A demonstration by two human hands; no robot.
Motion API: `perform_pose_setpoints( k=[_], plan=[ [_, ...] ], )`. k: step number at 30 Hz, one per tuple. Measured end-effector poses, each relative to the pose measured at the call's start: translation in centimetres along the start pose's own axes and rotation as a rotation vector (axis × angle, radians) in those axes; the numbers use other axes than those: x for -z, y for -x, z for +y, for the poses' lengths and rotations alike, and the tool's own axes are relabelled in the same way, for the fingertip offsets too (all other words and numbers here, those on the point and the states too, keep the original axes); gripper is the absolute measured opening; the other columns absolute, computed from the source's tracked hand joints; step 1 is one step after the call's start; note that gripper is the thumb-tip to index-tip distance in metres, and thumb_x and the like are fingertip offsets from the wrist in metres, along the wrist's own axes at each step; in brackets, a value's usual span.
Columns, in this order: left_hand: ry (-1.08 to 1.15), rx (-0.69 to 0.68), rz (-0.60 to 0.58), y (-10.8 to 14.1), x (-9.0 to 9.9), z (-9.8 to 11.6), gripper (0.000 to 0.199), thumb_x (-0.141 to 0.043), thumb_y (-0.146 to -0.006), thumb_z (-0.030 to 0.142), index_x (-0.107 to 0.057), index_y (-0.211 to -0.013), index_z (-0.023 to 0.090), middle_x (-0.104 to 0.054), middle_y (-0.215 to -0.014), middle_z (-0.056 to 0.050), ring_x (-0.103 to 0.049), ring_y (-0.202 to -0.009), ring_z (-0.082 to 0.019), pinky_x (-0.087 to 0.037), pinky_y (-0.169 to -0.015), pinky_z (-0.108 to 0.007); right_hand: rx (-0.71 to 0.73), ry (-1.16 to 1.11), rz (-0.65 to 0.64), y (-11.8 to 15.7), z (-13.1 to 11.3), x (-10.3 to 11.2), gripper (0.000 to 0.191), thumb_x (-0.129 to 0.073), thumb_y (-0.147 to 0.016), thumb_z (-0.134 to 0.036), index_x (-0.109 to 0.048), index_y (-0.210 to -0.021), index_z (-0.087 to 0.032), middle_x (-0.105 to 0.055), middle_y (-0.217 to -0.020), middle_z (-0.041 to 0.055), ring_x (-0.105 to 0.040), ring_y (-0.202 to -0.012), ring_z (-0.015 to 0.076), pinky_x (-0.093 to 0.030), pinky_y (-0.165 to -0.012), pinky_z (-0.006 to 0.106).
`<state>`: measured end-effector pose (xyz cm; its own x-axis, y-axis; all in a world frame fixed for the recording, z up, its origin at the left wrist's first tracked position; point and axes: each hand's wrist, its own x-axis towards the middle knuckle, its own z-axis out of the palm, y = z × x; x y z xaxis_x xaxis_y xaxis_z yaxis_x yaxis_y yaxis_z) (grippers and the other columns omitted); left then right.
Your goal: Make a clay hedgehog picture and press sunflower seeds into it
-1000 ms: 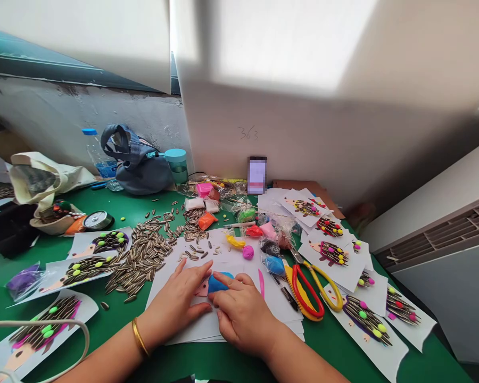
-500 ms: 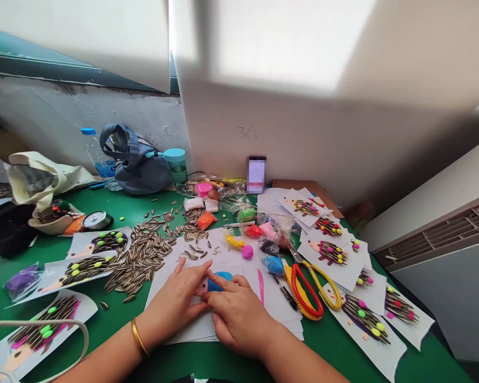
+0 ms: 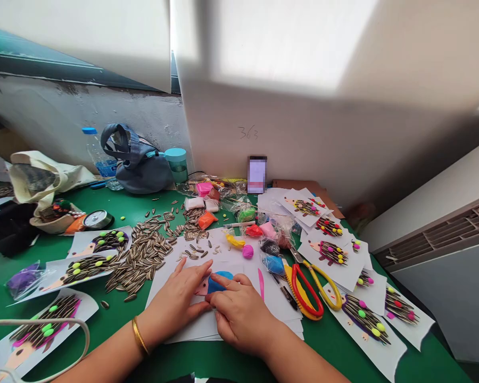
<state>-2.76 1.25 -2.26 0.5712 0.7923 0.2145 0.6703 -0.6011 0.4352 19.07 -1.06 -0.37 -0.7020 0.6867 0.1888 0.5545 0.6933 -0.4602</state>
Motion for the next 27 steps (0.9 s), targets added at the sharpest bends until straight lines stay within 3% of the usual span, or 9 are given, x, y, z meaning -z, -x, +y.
perform_pose_setpoints(
  k=[16, 23, 27],
  plan=[
    [-0.012, 0.005, -0.015, 0.02, 0.14, 0.16, 0.088, -0.074, -0.082, 0.027, -0.020, -0.151, 0.027, -0.062, -0.129, -0.010, -0.059, -0.120, -0.026, -0.020, -0.116, -0.065, 0.005, -0.020, 0.007, -0.04, 0.12, 0.52, 0.034, -0.042, -0.087, -0.014, -0.059, -0.116, -0.022, -0.071, -0.117, 0.0073, -0.042, -0.140, 0.0214, -0.032, -0.094, 0.038],
    [-0.027, 0.004, -0.005, 0.00, 0.10, 0.12, 0.079, -0.070, -0.086, 0.031, -0.024, -0.150, 0.026, -0.065, -0.125, -0.009, -0.061, -0.117, -0.026, -0.023, -0.116, -0.064, 0.000, -0.012, -0.046, -0.05, -0.10, 0.15, 0.040, -0.046, -0.086, -0.015, -0.056, -0.123, -0.025, -0.070, -0.122, 0.0042, -0.038, -0.142, 0.0209, -0.026, -0.102, 0.040],
    [-0.017, 0.003, -0.004, 0.02, 0.18, 0.20, 0.084, -0.072, -0.084, 0.029, -0.022, -0.151, 0.027, -0.064, -0.128, -0.009, -0.060, -0.119, -0.026, -0.022, -0.116, -0.064, 0.000, -0.014, -0.002, -0.05, 0.11, 0.39, 0.036, -0.044, -0.086, -0.014, -0.058, -0.118, -0.023, -0.070, -0.120, 0.0063, -0.041, -0.140, 0.0218, -0.030, -0.097, 0.038]
  ],
)
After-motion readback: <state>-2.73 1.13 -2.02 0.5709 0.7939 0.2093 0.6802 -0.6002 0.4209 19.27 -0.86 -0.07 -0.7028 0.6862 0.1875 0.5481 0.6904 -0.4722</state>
